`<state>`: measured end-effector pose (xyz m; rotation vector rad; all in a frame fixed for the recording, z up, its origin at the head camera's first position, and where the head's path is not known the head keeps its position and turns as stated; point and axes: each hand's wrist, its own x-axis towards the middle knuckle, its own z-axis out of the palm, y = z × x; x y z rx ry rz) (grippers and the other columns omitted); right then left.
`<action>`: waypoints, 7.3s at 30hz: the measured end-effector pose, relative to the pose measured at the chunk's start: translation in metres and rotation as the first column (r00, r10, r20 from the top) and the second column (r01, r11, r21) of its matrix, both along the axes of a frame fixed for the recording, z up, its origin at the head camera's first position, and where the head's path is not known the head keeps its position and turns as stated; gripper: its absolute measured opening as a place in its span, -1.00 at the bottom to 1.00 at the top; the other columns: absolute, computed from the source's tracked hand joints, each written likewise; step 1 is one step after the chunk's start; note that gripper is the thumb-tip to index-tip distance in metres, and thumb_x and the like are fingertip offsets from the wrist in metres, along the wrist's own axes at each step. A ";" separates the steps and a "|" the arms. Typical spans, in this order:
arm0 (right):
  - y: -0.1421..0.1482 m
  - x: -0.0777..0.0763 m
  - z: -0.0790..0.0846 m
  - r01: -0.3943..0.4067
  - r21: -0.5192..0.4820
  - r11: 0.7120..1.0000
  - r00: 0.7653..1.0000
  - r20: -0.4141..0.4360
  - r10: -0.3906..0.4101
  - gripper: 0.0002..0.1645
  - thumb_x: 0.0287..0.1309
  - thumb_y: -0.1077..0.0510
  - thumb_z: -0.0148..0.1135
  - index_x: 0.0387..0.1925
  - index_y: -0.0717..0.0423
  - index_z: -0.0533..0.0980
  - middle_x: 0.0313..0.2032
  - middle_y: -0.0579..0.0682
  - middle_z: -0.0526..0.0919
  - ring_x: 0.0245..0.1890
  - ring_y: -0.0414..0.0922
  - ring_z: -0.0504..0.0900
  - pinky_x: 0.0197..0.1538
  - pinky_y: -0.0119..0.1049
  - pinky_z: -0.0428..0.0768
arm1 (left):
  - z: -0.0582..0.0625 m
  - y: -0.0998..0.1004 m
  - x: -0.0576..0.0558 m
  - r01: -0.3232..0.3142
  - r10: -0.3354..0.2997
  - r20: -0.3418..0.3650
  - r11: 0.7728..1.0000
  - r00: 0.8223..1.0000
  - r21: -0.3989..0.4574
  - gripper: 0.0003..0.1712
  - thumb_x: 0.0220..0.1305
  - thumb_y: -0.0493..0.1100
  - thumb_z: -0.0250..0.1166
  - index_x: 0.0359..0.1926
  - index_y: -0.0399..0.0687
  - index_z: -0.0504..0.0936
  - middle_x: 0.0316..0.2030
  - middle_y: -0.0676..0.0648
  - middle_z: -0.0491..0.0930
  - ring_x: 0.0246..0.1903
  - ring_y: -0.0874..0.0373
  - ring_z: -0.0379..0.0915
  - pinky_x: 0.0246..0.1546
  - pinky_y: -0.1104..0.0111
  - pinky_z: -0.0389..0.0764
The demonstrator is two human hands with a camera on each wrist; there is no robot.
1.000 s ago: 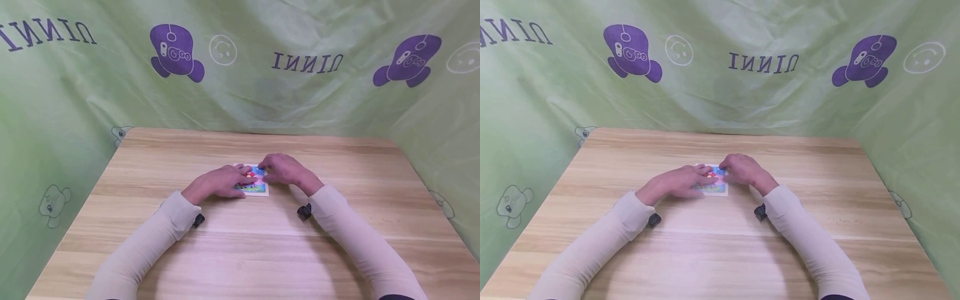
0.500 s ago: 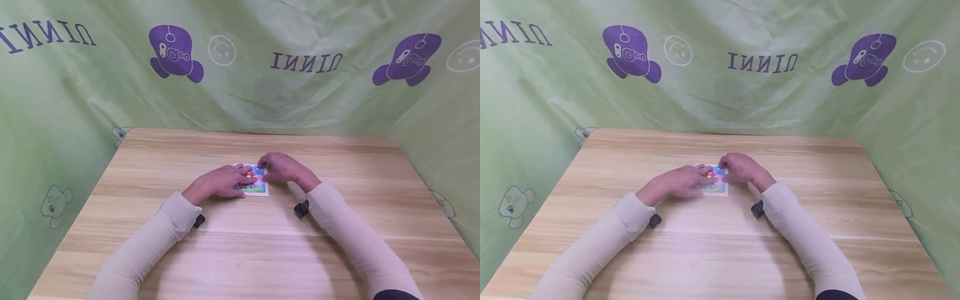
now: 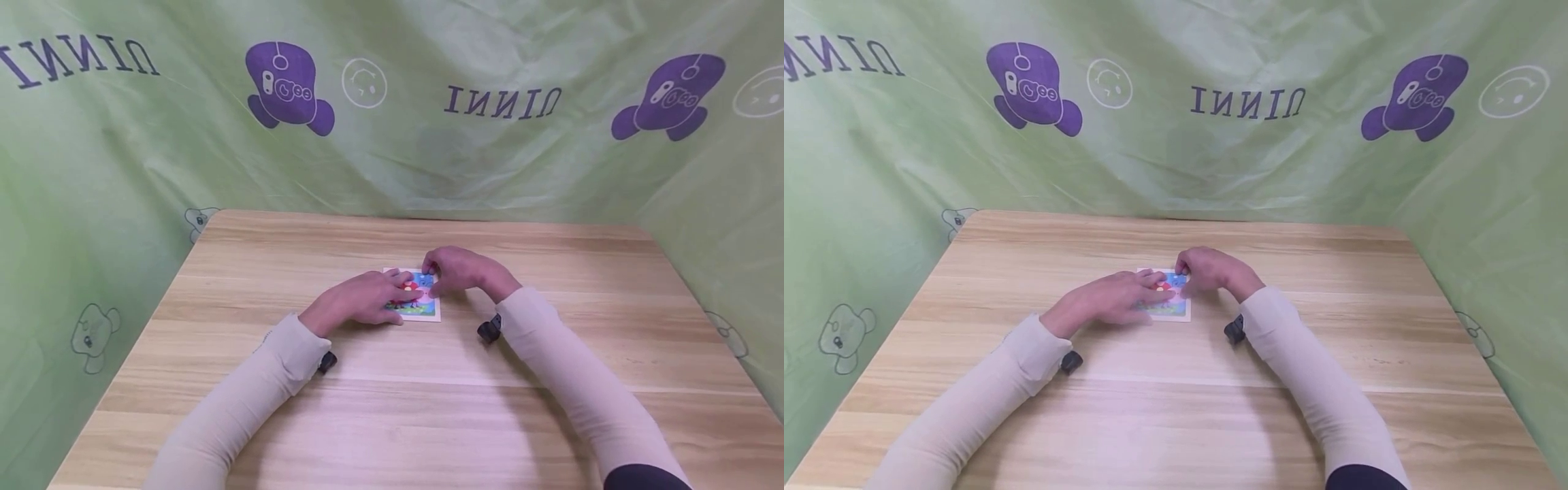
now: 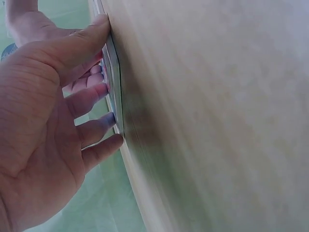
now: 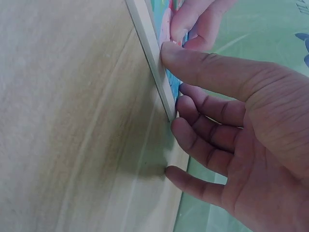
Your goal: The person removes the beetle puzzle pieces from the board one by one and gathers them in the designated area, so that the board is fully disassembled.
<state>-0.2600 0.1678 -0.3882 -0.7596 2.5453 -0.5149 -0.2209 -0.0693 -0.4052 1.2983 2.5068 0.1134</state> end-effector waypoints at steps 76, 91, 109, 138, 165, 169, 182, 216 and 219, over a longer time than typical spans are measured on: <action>0.005 -0.003 -0.007 0.017 -0.070 0.997 1.000 0.023 -0.016 -0.62 0.23 0.18 0.46 0.05 0.12 0.58 -0.16 -0.01 0.60 -0.14 -0.02 0.51 0.01 -0.11 0.54 | -0.003 -0.002 0.002 -0.036 0.036 0.036 0.999 0.999 -0.002 -0.23 0.50 0.17 0.20 0.61 0.28 0.18 0.61 -0.08 -0.02 0.57 -0.19 -0.19 0.49 0.05 0.06; 0.004 -0.004 -0.009 0.005 -0.088 0.996 1.000 0.010 -0.004 -0.62 0.23 0.19 0.45 0.04 0.13 0.56 -0.16 0.01 0.59 -0.16 -0.02 0.52 -0.01 -0.11 0.54 | 0.000 0.000 0.001 -0.030 0.031 0.024 0.999 0.999 -0.014 -0.24 0.49 0.15 0.23 0.61 0.26 0.21 0.60 -0.08 0.01 0.56 -0.19 -0.13 0.47 0.03 0.12; -0.012 0.001 -0.003 -0.016 -0.103 0.995 0.998 -0.058 0.010 -0.88 0.26 0.25 0.36 -0.17 0.07 0.62 -0.27 -0.03 0.63 -0.24 -0.04 0.55 -0.08 -0.12 0.54 | 0.002 0.003 0.000 -0.019 0.019 0.011 0.999 1.000 -0.027 -0.22 0.49 0.16 0.23 0.61 0.24 0.20 0.60 -0.06 -0.01 0.55 -0.21 -0.12 0.45 0.03 0.15; 0.046 -0.003 0.006 0.079 -0.167 0.983 0.991 -0.093 -0.095 -0.67 0.41 0.29 0.21 0.14 0.31 0.47 0.04 0.31 0.64 0.12 0.22 0.60 0.20 0.13 0.52 | -0.001 0.003 0.000 -0.039 0.040 0.036 0.998 0.999 -0.045 -0.22 0.49 0.19 0.21 0.62 0.27 0.18 0.61 -0.06 0.00 0.57 -0.17 -0.17 0.49 0.02 0.04; 0.132 0.005 0.006 0.185 -0.120 0.975 0.974 -0.107 -0.198 -0.63 0.48 0.28 0.08 0.23 0.15 0.52 -0.02 0.22 0.65 0.00 0.16 0.59 0.08 0.16 0.51 | -0.002 0.001 0.001 -0.033 0.033 0.032 0.999 0.999 -0.020 -0.22 0.49 0.17 0.22 0.62 0.25 0.18 0.61 -0.08 0.01 0.57 -0.19 -0.17 0.48 0.01 0.04; 0.143 0.006 0.004 0.243 -0.133 0.961 0.963 -0.083 -0.256 -0.70 0.49 0.26 0.06 0.17 0.25 0.47 -0.01 0.30 0.63 0.02 0.20 0.59 0.11 0.18 0.49 | -0.002 0.002 0.000 -0.029 0.029 0.027 0.999 0.999 -0.019 -0.22 0.50 0.16 0.22 0.62 0.24 0.18 0.61 -0.09 0.01 0.57 -0.19 -0.17 0.48 0.01 0.05; 0.176 0.005 0.002 0.277 -0.150 0.949 0.955 -0.068 -0.290 -0.82 0.47 0.30 0.11 -0.04 0.34 0.54 -0.21 0.14 0.64 -0.17 0.04 0.56 -0.07 -0.04 0.49 | -0.002 0.002 0.003 -0.007 0.007 0.016 1.000 1.000 -0.011 -0.22 0.49 0.15 0.23 0.61 0.19 0.21 0.60 -0.12 0.04 0.55 -0.23 -0.12 0.47 -0.01 0.07; 0.197 0.010 -0.006 0.346 -0.086 0.934 0.933 -0.075 -0.352 -0.82 0.39 0.26 0.27 -0.11 0.36 0.61 -0.31 0.07 0.62 -0.31 -0.05 0.51 -0.22 -0.20 0.49 | -0.003 0.003 0.003 -0.018 0.018 0.010 1.000 1.000 -0.026 -0.23 0.49 0.15 0.22 0.61 0.22 0.21 0.60 -0.09 0.03 0.56 -0.19 -0.13 0.48 0.00 0.06; 0.196 0.010 -0.006 0.350 -0.076 0.934 0.931 -0.084 -0.356 -0.83 0.39 0.25 0.28 -0.14 0.34 0.61 -0.34 0.05 0.61 -0.33 -0.06 0.50 -0.24 -0.20 0.48 | -0.002 0.003 0.003 -0.024 0.024 0.018 0.999 1.000 -0.026 -0.23 0.50 0.15 0.22 0.61 0.23 0.21 0.60 -0.09 0.03 0.56 -0.19 -0.13 0.48 -0.01 0.06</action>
